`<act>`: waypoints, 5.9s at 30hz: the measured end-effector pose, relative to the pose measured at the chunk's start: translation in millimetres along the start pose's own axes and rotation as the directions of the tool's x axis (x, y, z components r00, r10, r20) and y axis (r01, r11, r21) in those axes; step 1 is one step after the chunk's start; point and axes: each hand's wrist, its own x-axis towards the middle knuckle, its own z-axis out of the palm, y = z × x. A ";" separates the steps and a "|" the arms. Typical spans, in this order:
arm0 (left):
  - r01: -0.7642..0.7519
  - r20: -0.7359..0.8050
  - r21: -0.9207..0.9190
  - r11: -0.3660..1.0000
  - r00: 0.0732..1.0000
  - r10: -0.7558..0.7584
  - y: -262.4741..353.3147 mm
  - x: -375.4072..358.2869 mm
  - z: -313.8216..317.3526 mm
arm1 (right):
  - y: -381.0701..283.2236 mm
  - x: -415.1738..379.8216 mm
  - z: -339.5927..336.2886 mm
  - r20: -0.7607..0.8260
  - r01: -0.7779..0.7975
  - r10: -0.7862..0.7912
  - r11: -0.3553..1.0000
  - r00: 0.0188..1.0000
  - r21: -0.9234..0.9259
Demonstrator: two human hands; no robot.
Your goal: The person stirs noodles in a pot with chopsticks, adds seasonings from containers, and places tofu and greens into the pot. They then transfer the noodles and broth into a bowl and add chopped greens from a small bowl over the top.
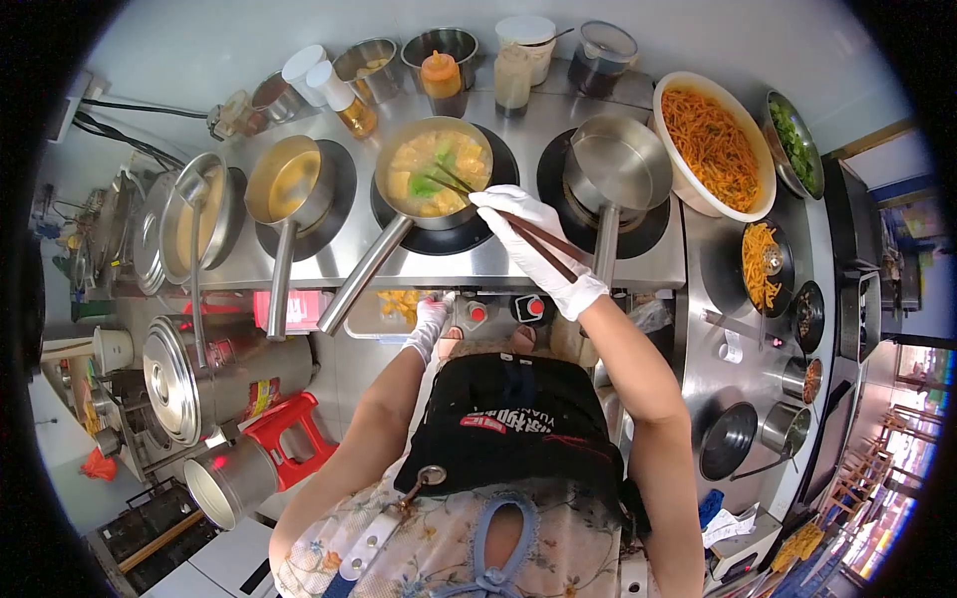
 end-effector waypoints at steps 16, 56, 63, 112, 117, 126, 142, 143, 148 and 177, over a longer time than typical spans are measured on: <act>-0.086 -0.088 0.073 0.994 0.992 0.093 3.7 -6.8 -2.1 | -29.5 -15.0 -45.4 -0.186 0.078 -0.110 0.982 0.976 -0.172; 0.212 0.042 -0.210 0.954 0.977 -0.207 104.7 -159.8 -205.8 | 34.2 91.0 -4.7 0.023 -0.068 0.065 0.986 0.998 0.151; 0.125 0.120 -0.061 0.990 0.986 -0.117 209.9 -191.0 -225.8 | 18.5 100.0 -20.5 0.029 -0.068 0.067 0.997 0.997 0.045; -0.146 0.850 0.351 0.925 0.463 -0.250 293.6 -351.0 -26.3 | -90.5 -281.0 -39.1 -0.943 0.418 0.324 0.849 0.071 0.323; -0.216 0.885 0.406 0.888 0.334 -0.324 258.1 -418.2 49.6 | -99.6 -390.4 -93.1 -0.922 0.433 0.371 0.854 -0.116 0.289; -0.373 0.884 0.467 0.802 0.174 -0.435 219.7 -462.8 144.3 | -71.3 -544.3 -141.9 -0.846 0.571 0.454 0.787 -0.279 0.233; -0.542 0.856 0.497 0.678 0.177 -0.485 255.0 -427.9 240.9 | -117.3 -605.4 -170.1 -0.816 0.758 0.466 0.650 -0.342 0.053; -0.567 0.854 0.495 0.658 0.177 -0.489 260.2 -428.7 245.3 | -119.9 -608.6 -168.7 -0.823 0.757 0.443 0.653 -0.355 0.025; -0.576 0.861 0.484 0.659 0.177 -0.477 264.6 -415.0 268.9 | -133.3 -629.3 -160.4 -0.794 0.753 0.443 0.658 -0.417 -0.029; -0.695 0.886 0.417 0.585 0.166 -0.434 252.7 -417.7 306.2 | -201.6 -526.1 -137.8 -0.988 -0.473 -0.155 0.870 0.011 -0.141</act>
